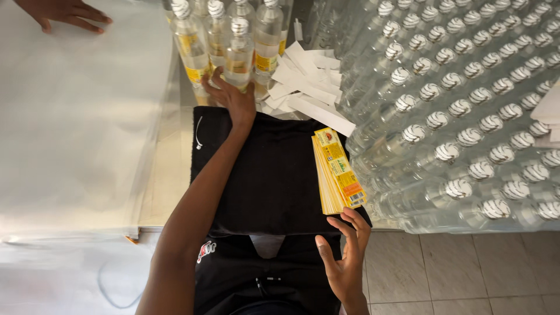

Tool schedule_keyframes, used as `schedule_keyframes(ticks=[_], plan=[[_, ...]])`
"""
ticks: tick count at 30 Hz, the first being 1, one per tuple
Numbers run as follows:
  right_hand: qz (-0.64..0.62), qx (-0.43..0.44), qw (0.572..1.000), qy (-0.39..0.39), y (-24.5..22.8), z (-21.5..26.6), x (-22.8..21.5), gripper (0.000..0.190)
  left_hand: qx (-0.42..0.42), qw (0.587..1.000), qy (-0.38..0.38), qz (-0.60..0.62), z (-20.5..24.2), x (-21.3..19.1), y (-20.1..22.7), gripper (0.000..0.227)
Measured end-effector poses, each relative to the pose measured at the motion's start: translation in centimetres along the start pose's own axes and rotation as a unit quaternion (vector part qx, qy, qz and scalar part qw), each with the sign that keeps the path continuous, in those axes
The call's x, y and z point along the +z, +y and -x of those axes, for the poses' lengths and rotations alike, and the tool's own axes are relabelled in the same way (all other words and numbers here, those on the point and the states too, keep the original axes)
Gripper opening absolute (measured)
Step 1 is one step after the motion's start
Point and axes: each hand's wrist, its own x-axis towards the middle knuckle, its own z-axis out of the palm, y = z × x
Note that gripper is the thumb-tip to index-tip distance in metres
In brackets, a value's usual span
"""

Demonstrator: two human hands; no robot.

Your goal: The person repeatedly picks up clear plastic bottles, applies yellow labels to them, and places the labeled bottles into a stack. They also handle white paper strips, peeling them and setting them aside.

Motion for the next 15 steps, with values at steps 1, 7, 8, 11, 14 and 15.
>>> schedule_keyframes(ticks=[1, 7, 8, 11, 14, 15], plan=[[0.003, 0.001, 1.000, 0.004, 0.2, -0.1, 0.0, 0.039, 0.000, 1.000, -0.003, 0.003, -0.1, -0.7, 0.3, 0.089], [0.128, -0.056, 0.990, 0.029, 2.0, -1.7, -0.6, 0.035, 0.012, 0.999, -0.034, 0.010, -0.3, -5.9, 2.7, 0.091], [0.218, -0.097, 0.971, 0.023, 2.4, -2.3, -0.7, 0.038, 0.001, 0.999, -0.048, 0.025, -0.2, -6.3, 3.2, 0.078], [0.313, -0.119, 0.942, -0.009, 3.4, -4.1, -1.3, 0.044, 0.017, 0.994, -0.062, 0.084, 0.4, -6.4, 4.7, 0.050], [0.321, -0.095, 0.941, -0.041, 4.0, -4.4, -2.0, 0.050, 0.091, 0.984, -0.075, 0.135, 3.2, -5.7, 7.6, 0.036], [0.321, -0.096, 0.941, -0.052, 4.2, -4.2, -2.2, 0.053, 0.135, 0.977, -0.081, 0.144, 4.5, -5.4, 8.7, 0.039]])
